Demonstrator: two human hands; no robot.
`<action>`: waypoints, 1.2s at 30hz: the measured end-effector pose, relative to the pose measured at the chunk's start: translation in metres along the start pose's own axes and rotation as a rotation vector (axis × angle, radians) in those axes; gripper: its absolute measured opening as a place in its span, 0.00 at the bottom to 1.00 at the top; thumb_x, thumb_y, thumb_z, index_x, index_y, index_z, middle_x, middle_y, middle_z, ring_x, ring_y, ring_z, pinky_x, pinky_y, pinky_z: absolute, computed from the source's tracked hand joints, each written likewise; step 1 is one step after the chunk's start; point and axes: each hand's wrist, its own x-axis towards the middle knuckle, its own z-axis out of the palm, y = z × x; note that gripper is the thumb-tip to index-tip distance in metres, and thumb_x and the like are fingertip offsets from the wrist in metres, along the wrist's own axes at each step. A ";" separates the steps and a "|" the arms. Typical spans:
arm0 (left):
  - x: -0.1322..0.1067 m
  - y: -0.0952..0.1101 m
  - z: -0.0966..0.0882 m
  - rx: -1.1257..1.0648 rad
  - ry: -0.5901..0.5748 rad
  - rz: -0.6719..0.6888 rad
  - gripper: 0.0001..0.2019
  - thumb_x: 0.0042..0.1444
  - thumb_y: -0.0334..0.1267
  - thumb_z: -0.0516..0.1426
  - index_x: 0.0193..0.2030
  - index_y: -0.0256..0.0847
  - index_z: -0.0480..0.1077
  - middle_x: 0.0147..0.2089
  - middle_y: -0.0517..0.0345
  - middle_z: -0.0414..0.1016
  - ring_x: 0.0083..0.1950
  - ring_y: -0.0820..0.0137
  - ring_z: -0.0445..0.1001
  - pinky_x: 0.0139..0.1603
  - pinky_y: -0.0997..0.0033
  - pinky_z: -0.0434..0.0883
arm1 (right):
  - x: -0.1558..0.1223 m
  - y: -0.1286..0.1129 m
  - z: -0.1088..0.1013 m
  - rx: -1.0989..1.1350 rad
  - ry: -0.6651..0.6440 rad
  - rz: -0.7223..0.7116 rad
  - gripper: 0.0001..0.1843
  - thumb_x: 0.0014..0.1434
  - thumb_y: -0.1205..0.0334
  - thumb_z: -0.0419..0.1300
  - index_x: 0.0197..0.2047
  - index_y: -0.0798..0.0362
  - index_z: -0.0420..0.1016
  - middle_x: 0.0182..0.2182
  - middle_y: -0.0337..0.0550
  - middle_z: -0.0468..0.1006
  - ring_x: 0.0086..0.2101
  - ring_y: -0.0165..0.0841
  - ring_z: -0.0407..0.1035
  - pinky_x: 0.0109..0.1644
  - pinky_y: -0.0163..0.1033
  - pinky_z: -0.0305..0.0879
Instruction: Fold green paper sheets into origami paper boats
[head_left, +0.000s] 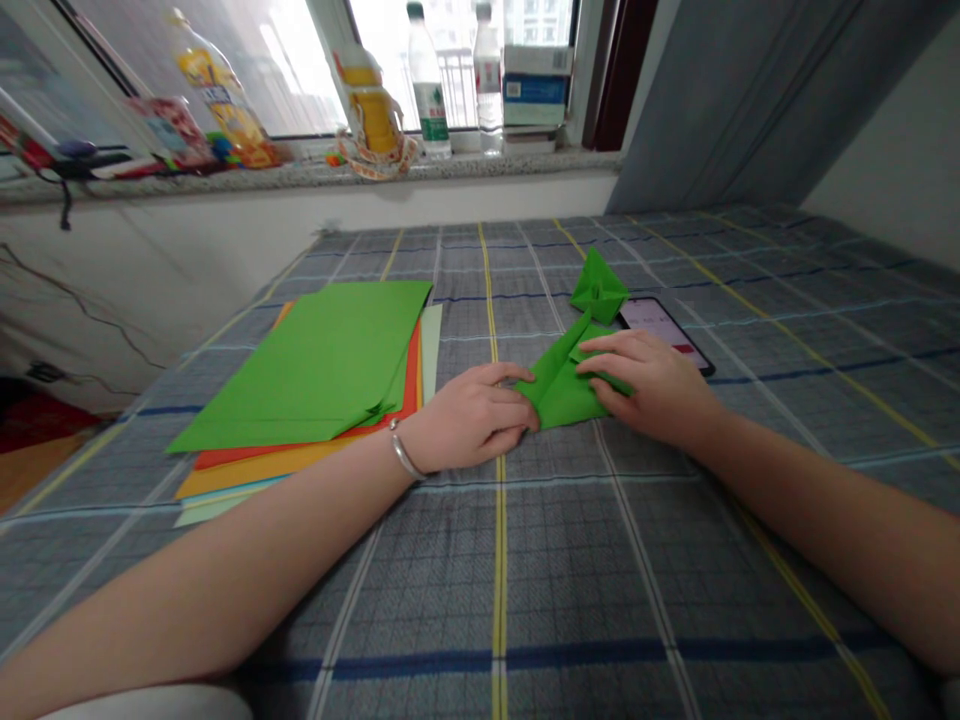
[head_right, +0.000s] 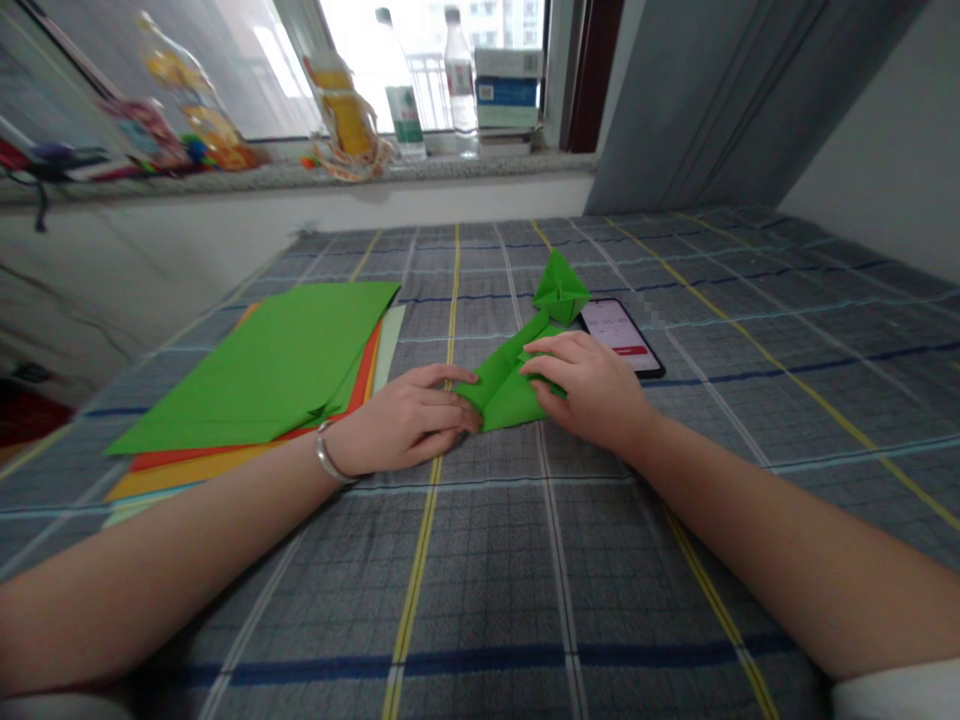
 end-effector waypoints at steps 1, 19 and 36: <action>0.001 0.001 0.001 0.012 0.007 -0.013 0.12 0.64 0.30 0.50 0.44 0.40 0.75 0.42 0.59 0.79 0.59 0.64 0.67 0.66 0.59 0.62 | 0.000 0.001 0.003 0.006 -0.029 0.027 0.13 0.59 0.63 0.57 0.46 0.51 0.78 0.50 0.46 0.78 0.49 0.42 0.70 0.55 0.48 0.65; 0.009 0.024 0.014 0.021 -0.002 -0.232 0.13 0.63 0.33 0.53 0.52 0.41 0.73 0.60 0.47 0.70 0.59 0.62 0.71 0.60 0.56 0.69 | 0.001 0.007 0.015 0.143 -0.223 0.028 0.15 0.60 0.62 0.57 0.48 0.56 0.76 0.47 0.50 0.79 0.49 0.43 0.69 0.57 0.50 0.64; 0.005 0.022 0.007 0.275 -0.064 -0.076 0.20 0.66 0.31 0.50 0.64 0.43 0.61 0.55 0.52 0.75 0.48 0.68 0.76 0.45 0.69 0.75 | -0.005 0.036 0.041 0.565 0.338 0.672 0.12 0.55 0.62 0.59 0.44 0.48 0.66 0.48 0.50 0.76 0.47 0.40 0.73 0.46 0.48 0.74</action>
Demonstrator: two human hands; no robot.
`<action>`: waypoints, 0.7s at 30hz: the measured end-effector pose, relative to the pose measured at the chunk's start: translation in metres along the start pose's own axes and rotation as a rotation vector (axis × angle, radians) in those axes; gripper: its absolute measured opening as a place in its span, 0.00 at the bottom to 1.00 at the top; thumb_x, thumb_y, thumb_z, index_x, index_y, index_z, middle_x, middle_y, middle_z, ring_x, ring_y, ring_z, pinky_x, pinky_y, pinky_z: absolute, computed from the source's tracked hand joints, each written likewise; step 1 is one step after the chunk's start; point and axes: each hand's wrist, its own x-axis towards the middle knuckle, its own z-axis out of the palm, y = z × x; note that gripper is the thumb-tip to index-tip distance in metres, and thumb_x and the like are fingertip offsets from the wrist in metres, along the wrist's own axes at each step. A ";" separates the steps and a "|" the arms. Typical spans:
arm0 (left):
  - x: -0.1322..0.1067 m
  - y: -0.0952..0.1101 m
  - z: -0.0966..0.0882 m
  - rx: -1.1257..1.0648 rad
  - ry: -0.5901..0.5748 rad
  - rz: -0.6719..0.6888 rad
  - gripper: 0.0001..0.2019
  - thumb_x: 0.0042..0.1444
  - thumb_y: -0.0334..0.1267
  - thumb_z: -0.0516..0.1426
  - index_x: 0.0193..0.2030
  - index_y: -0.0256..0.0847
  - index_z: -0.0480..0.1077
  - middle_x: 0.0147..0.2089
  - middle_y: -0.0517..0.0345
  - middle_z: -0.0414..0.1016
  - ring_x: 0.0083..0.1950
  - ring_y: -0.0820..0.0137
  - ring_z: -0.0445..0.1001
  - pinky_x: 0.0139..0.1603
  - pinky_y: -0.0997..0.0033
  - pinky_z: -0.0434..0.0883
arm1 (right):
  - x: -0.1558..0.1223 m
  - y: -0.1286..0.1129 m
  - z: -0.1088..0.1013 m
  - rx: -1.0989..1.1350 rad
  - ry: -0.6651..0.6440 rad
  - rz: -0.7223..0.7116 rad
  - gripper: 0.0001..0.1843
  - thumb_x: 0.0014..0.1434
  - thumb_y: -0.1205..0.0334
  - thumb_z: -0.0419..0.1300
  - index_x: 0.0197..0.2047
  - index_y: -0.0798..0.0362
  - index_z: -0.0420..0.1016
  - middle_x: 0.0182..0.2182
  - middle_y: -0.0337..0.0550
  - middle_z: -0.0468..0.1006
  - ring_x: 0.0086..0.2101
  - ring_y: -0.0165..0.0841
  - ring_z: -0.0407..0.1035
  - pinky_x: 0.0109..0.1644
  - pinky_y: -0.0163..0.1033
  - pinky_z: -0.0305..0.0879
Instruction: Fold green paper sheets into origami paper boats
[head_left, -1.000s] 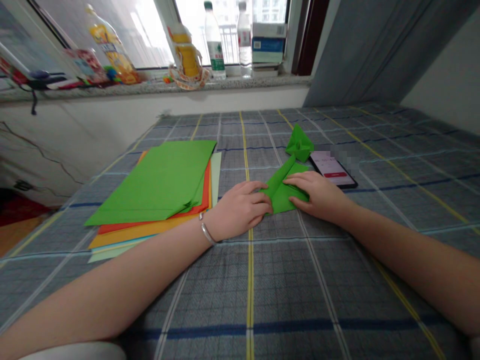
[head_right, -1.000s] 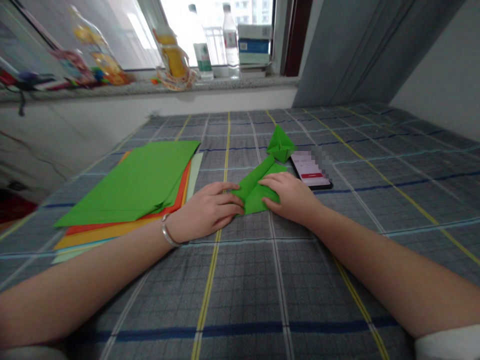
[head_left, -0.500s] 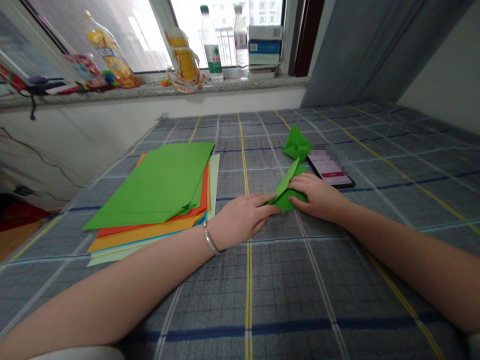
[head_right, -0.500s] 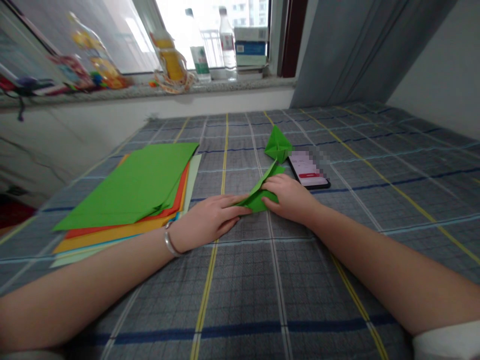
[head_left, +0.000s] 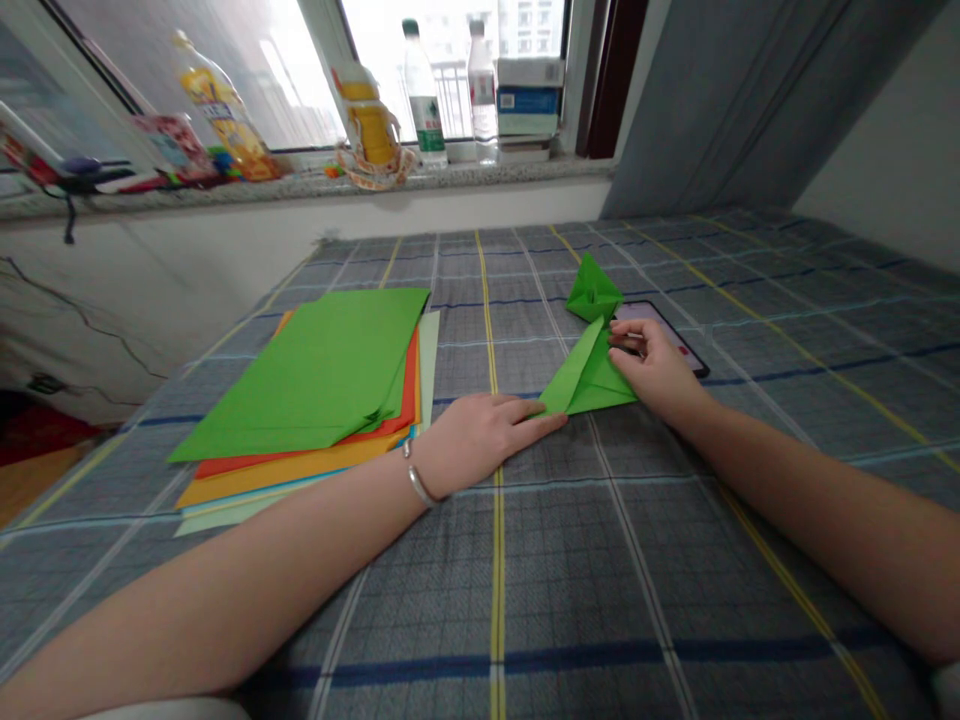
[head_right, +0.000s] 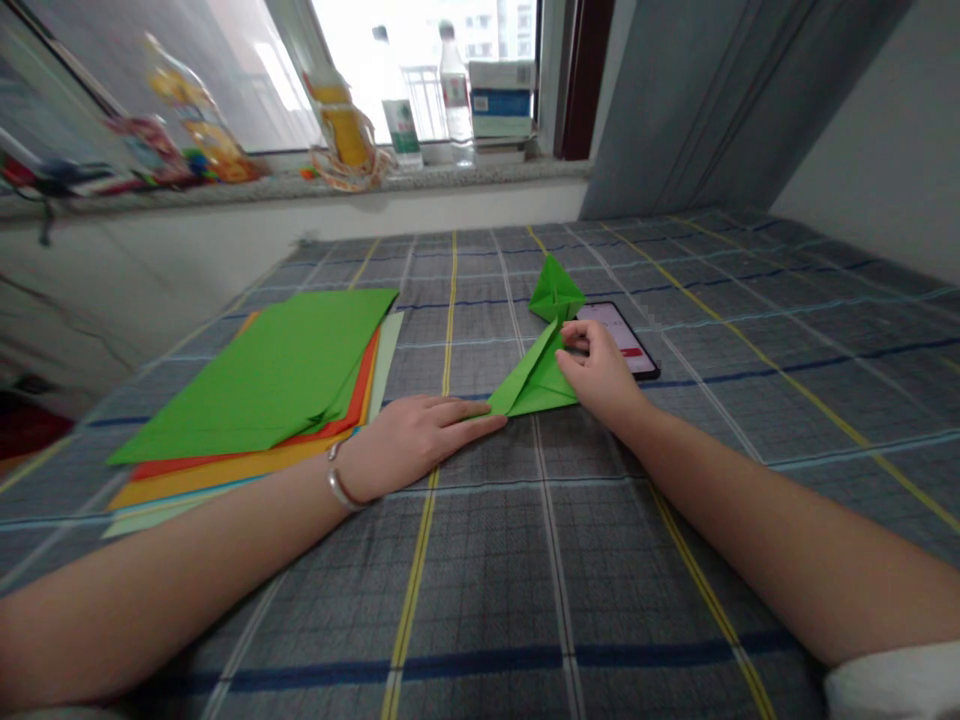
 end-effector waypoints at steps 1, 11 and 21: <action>-0.001 0.000 0.000 0.015 -0.010 -0.019 0.22 0.66 0.30 0.49 0.66 0.44 0.58 0.54 0.52 0.75 0.46 0.69 0.77 0.44 0.70 0.75 | 0.001 0.001 0.000 0.023 0.004 0.024 0.12 0.55 0.62 0.58 0.44 0.48 0.65 0.48 0.50 0.76 0.46 0.40 0.74 0.46 0.48 0.74; 0.000 -0.009 -0.001 0.144 0.093 -0.172 0.19 0.64 0.34 0.52 0.62 0.44 0.63 0.39 0.56 0.75 0.38 0.66 0.71 0.41 0.64 0.67 | -0.001 0.003 0.000 0.067 -0.157 -0.082 0.12 0.54 0.68 0.57 0.43 0.48 0.65 0.43 0.47 0.76 0.43 0.37 0.75 0.45 0.45 0.75; -0.003 -0.023 -0.001 0.188 0.171 -0.263 0.08 0.64 0.35 0.53 0.40 0.42 0.74 0.34 0.57 0.78 0.38 0.66 0.73 0.43 0.62 0.64 | -0.009 -0.036 -0.011 -0.402 -0.279 -0.544 0.28 0.47 0.77 0.52 0.52 0.51 0.69 0.54 0.51 0.73 0.55 0.45 0.65 0.59 0.58 0.60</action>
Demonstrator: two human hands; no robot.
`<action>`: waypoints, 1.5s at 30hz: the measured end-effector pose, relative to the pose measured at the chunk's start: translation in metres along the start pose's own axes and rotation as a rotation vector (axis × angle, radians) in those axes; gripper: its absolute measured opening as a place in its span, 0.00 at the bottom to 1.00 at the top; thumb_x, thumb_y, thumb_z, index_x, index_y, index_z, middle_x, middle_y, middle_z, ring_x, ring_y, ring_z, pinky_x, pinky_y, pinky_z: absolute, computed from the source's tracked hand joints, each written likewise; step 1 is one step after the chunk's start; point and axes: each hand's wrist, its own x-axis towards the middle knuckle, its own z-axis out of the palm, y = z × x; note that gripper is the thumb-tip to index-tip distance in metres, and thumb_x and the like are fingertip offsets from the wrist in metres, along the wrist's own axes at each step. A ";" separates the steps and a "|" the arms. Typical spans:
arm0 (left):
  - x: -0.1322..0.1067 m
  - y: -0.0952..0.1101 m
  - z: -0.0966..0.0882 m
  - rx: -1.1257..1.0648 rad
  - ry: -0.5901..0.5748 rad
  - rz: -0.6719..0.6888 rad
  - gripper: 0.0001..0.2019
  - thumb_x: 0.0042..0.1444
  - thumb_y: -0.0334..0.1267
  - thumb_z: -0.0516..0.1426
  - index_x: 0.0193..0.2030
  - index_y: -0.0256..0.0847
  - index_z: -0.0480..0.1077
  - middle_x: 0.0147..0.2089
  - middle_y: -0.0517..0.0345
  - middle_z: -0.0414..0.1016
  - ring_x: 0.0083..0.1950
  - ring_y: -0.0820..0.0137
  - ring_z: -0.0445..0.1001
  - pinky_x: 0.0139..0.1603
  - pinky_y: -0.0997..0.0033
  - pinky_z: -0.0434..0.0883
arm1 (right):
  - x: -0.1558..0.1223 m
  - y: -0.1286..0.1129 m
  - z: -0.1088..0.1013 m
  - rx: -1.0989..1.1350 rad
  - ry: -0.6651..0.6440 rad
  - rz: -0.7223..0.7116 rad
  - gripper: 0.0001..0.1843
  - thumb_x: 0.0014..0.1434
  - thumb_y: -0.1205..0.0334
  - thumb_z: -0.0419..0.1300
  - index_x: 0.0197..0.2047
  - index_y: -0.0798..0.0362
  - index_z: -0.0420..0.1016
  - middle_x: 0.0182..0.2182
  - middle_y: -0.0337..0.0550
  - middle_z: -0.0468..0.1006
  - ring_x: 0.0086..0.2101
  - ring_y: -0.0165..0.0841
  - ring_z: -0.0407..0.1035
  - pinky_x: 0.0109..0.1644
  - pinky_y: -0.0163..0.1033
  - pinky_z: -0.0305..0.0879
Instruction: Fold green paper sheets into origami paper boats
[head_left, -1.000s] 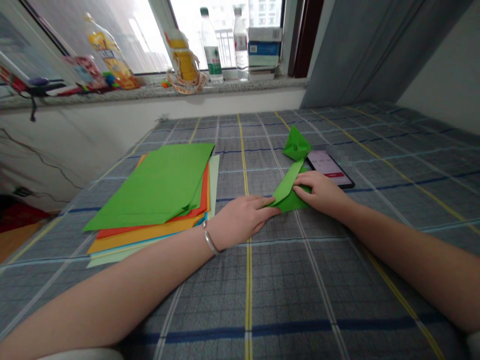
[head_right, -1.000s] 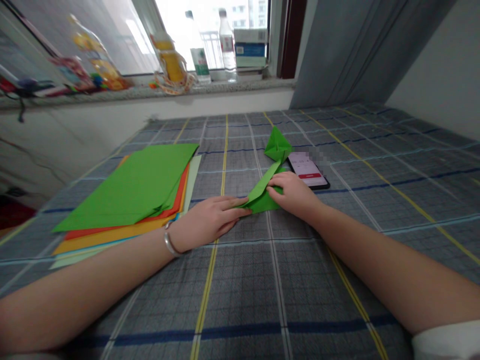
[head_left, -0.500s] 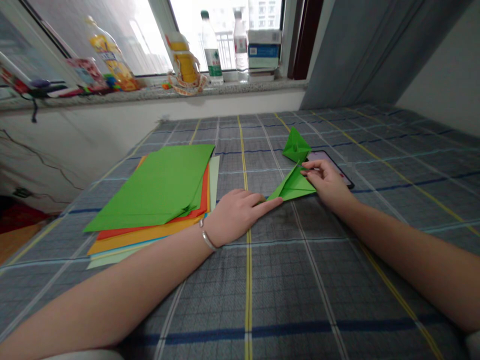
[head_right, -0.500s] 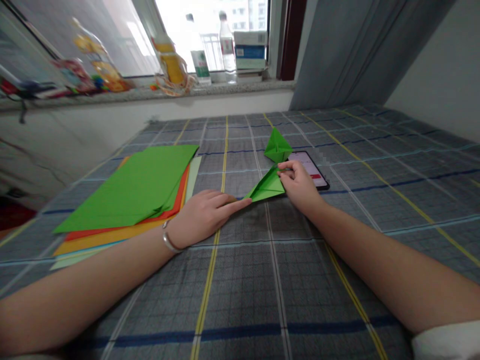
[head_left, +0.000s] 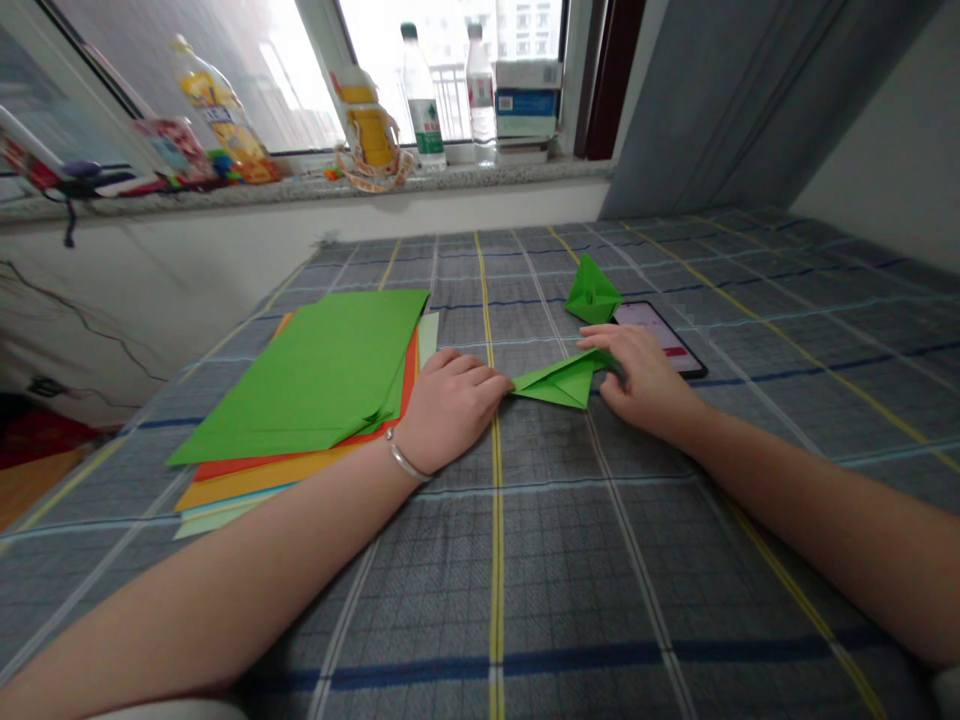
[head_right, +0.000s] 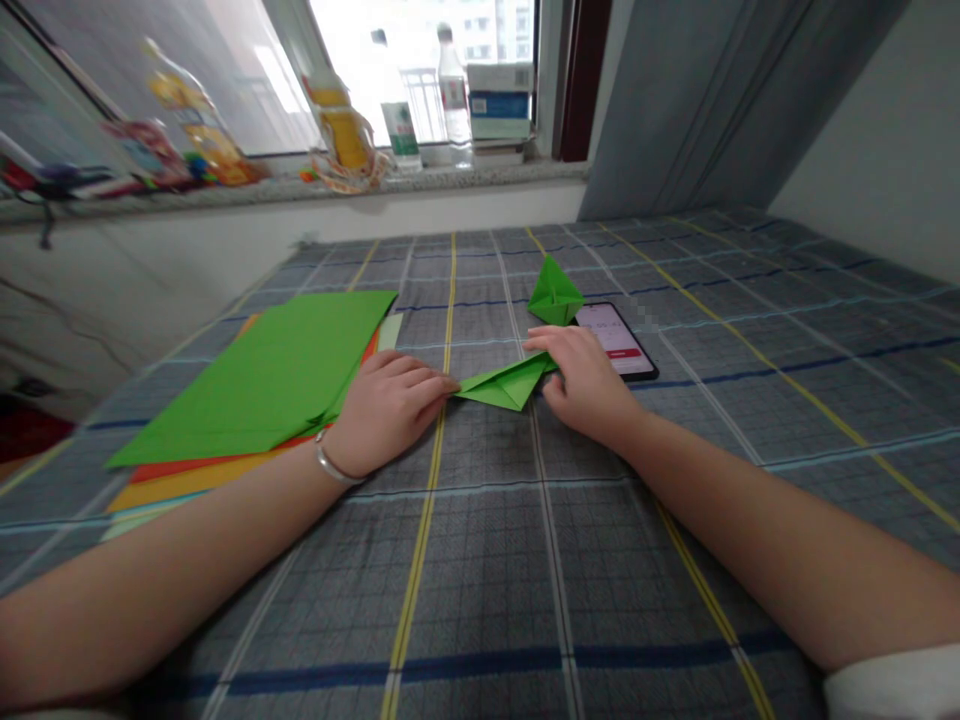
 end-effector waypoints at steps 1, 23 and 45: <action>0.000 -0.001 0.001 0.001 0.006 -0.013 0.08 0.63 0.35 0.53 0.40 0.42 0.74 0.33 0.57 0.78 0.37 0.66 0.74 0.43 0.62 0.64 | 0.000 -0.002 -0.001 -0.025 -0.055 -0.042 0.32 0.46 0.77 0.52 0.55 0.51 0.68 0.57 0.50 0.71 0.58 0.45 0.62 0.62 0.58 0.57; 0.006 0.020 -0.002 0.089 -0.148 0.156 0.12 0.65 0.36 0.54 0.54 0.40 0.69 0.44 0.53 0.79 0.41 0.63 0.73 0.37 0.63 0.65 | 0.004 -0.015 -0.001 -0.148 -0.256 -0.221 0.10 0.59 0.69 0.55 0.43 0.52 0.75 0.41 0.44 0.81 0.43 0.39 0.74 0.47 0.42 0.65; 0.004 0.002 0.011 -0.460 -0.150 -0.579 0.12 0.67 0.39 0.47 0.52 0.38 0.63 0.34 0.55 0.73 0.34 0.66 0.73 0.33 0.71 0.66 | 0.003 -0.001 0.004 0.274 0.181 0.461 0.14 0.57 0.61 0.58 0.48 0.47 0.70 0.39 0.43 0.74 0.26 0.31 0.72 0.28 0.39 0.69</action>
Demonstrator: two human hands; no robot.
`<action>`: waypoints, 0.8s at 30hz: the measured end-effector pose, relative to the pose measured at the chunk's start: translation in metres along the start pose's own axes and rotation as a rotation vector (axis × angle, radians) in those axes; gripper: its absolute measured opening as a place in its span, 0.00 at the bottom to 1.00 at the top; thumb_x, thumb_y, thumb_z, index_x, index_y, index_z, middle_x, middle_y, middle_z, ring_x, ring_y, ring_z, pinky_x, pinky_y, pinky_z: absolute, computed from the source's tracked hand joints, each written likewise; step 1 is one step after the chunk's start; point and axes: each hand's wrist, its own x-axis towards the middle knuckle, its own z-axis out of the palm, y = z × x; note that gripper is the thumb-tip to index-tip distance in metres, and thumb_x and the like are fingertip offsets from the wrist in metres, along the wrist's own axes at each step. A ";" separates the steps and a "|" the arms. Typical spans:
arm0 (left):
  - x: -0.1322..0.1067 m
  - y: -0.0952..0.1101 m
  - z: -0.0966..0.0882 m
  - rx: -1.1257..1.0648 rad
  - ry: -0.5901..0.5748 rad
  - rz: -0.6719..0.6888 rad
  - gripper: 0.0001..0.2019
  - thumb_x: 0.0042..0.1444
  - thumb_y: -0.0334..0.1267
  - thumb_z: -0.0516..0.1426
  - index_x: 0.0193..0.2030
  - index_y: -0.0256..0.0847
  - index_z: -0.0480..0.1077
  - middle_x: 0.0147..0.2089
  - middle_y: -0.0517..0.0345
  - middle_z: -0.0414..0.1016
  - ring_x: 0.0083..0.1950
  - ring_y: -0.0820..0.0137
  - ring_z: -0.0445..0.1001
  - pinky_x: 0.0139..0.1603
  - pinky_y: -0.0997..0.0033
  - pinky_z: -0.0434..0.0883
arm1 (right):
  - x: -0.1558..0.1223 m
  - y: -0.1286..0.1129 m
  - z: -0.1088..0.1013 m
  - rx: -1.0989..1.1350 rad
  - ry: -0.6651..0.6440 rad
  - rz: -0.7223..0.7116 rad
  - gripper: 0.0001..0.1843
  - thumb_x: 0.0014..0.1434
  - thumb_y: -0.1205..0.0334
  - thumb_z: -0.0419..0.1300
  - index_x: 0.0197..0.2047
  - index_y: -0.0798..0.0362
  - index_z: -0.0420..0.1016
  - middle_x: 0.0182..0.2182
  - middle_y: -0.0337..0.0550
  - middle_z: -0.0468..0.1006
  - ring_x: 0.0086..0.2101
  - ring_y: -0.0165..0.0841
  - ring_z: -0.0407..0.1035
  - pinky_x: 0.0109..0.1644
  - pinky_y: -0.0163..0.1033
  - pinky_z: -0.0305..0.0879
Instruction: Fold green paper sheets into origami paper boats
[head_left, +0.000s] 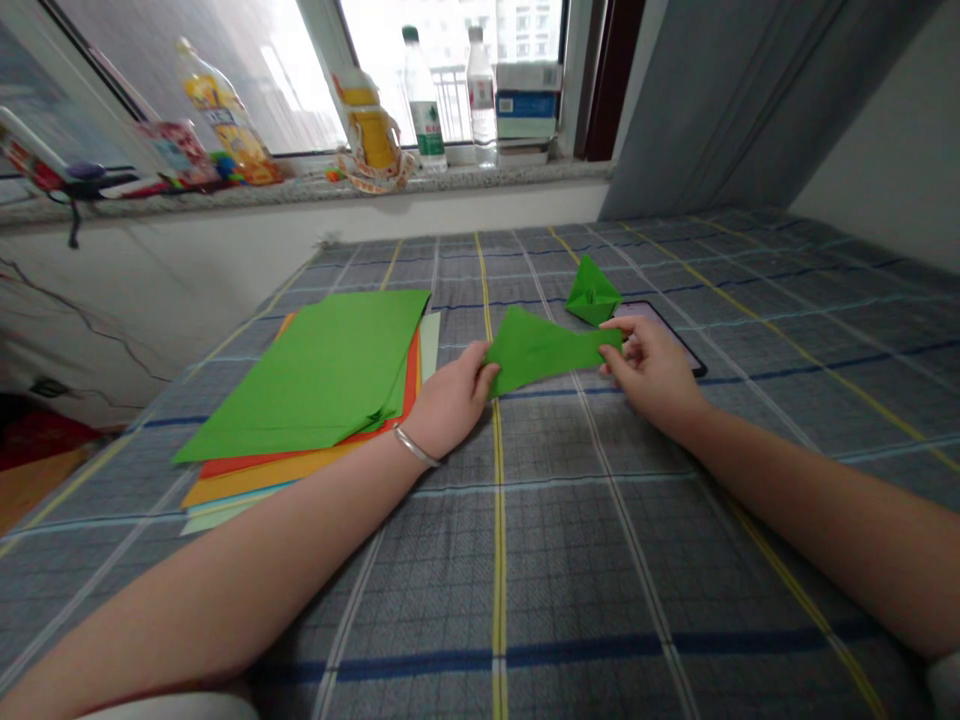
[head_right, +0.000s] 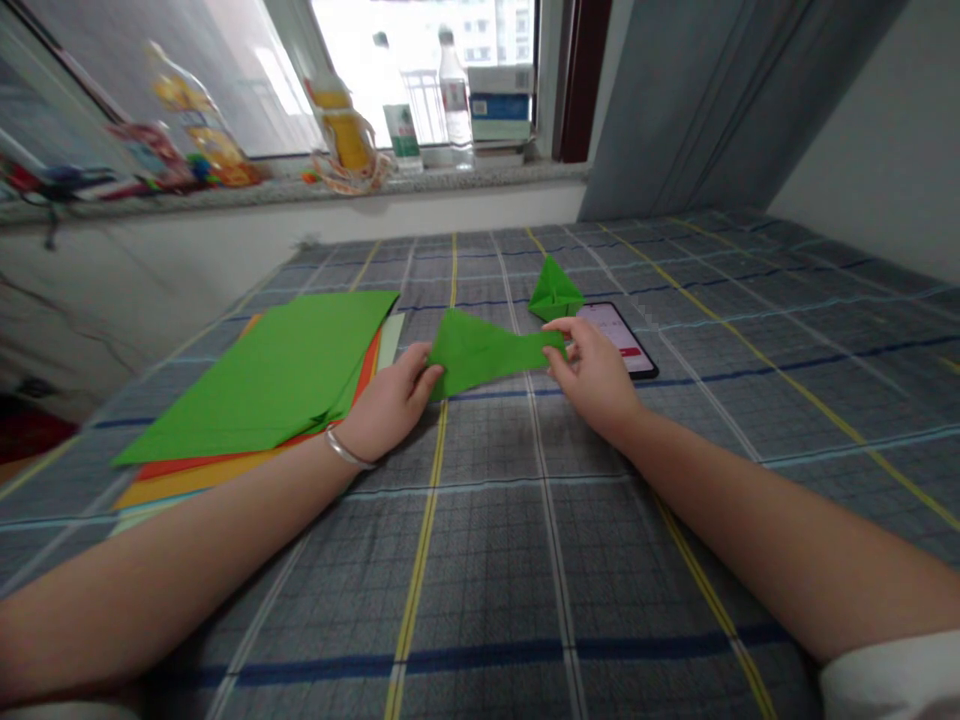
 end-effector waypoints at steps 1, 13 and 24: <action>0.000 0.000 0.001 -0.067 0.027 0.001 0.14 0.66 0.37 0.47 0.57 0.38 0.59 0.33 0.57 0.72 0.32 0.68 0.72 0.32 0.72 0.65 | 0.000 0.001 0.002 0.087 0.011 0.050 0.17 0.57 0.61 0.58 0.50 0.46 0.67 0.42 0.44 0.73 0.25 0.30 0.71 0.26 0.39 0.69; 0.002 -0.004 0.005 -0.317 0.041 0.055 0.12 0.61 0.31 0.49 0.42 0.40 0.74 0.31 0.61 0.72 0.31 0.74 0.68 0.34 0.75 0.65 | -0.001 0.001 0.002 -0.018 0.021 -0.096 0.11 0.53 0.66 0.58 0.42 0.48 0.71 0.53 0.51 0.62 0.49 0.41 0.66 0.28 0.37 0.71; 0.000 0.002 0.010 -0.673 -0.177 -0.134 0.20 0.61 0.35 0.53 0.59 0.38 0.70 0.24 0.63 0.67 0.23 0.77 0.59 0.24 0.78 0.59 | -0.006 -0.007 0.008 -0.006 -0.371 -0.049 0.14 0.58 0.61 0.57 0.49 0.52 0.68 0.37 0.43 0.76 0.33 0.34 0.70 0.37 0.41 0.68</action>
